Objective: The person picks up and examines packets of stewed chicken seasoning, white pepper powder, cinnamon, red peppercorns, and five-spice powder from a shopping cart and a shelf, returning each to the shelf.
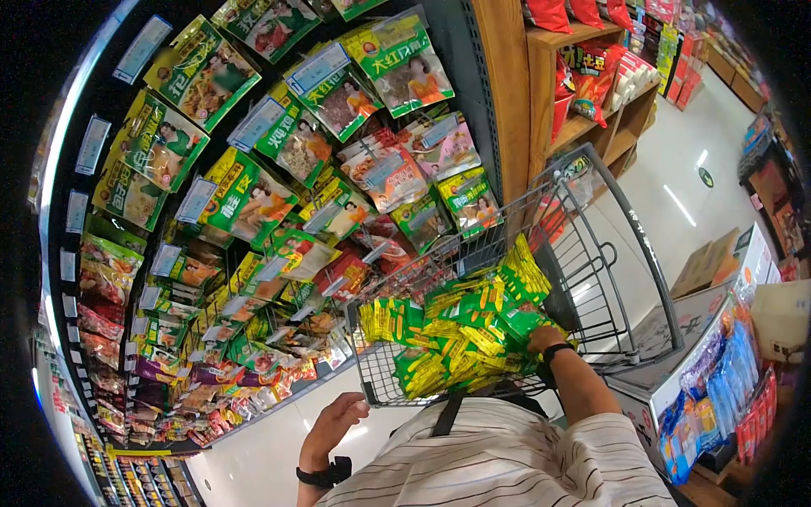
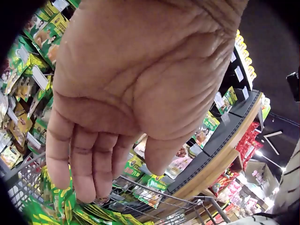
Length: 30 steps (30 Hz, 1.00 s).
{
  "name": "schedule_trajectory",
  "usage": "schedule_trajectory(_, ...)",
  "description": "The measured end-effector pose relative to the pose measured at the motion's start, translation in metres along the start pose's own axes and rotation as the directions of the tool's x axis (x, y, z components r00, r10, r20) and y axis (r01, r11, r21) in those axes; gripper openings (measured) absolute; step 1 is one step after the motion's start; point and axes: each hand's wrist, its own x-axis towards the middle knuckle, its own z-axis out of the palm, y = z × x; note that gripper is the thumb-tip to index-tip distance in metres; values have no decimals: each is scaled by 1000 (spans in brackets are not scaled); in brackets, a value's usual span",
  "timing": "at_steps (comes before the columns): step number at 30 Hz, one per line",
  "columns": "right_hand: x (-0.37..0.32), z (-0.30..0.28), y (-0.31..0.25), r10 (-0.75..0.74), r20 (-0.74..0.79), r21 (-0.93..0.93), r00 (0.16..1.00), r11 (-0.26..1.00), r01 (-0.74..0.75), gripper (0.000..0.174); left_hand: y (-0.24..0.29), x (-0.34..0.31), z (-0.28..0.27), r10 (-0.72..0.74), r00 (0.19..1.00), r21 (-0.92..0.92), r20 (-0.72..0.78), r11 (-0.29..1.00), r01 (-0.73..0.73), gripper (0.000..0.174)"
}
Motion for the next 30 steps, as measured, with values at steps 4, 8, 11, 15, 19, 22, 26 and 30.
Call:
schedule_trajectory(4, -9, -10, -5, -53, -167, -127, 985, 991, 32, 25, 16, 19, -13, 66, 996, 22, 60, 997, -68, 41)
schedule_trajectory(8, -30, -44, -18, -27, -352, -159, 936, 987, -31, 23, 28, 49, -20, 194, 977, 118, 92, 972, -204, 41)
schedule_trajectory(11, -77, -97, -39, -125, -470, -128, 874, 989, 72, 16, 48, 76, -22, 286, 946, 166, 151, 936, -310, 42)
schedule_trajectory(15, -144, -182, -76, -417, -558, -6, 718, 867, 498, 15, 101, 97, -11, 511, 855, 114, 91, 847, -519, 44)
schedule_trajectory(19, -200, -260, -133, -568, -519, 208, 639, 641, 739, 22, 146, 116, -6, 785, 617, 248, 50, 589, -769, 49)
schedule_trajectory(22, -223, -299, -169, -655, -436, 331, 617, 521, 787, 24, 178, 106, -7, 812, 580, 211, 58, 558, -803, 50)
schedule_trajectory(26, -237, -329, -201, -694, -339, 376, 636, 520, 767, 29, 186, 101, -16, 761, 643, 73, 90, 639, -766, 37)
schedule_trajectory(30, -229, -335, -216, -665, -385, 443, 639, 474, 761, 32, 172, 101, -24, 651, 750, -95, 117, 759, -644, 25)
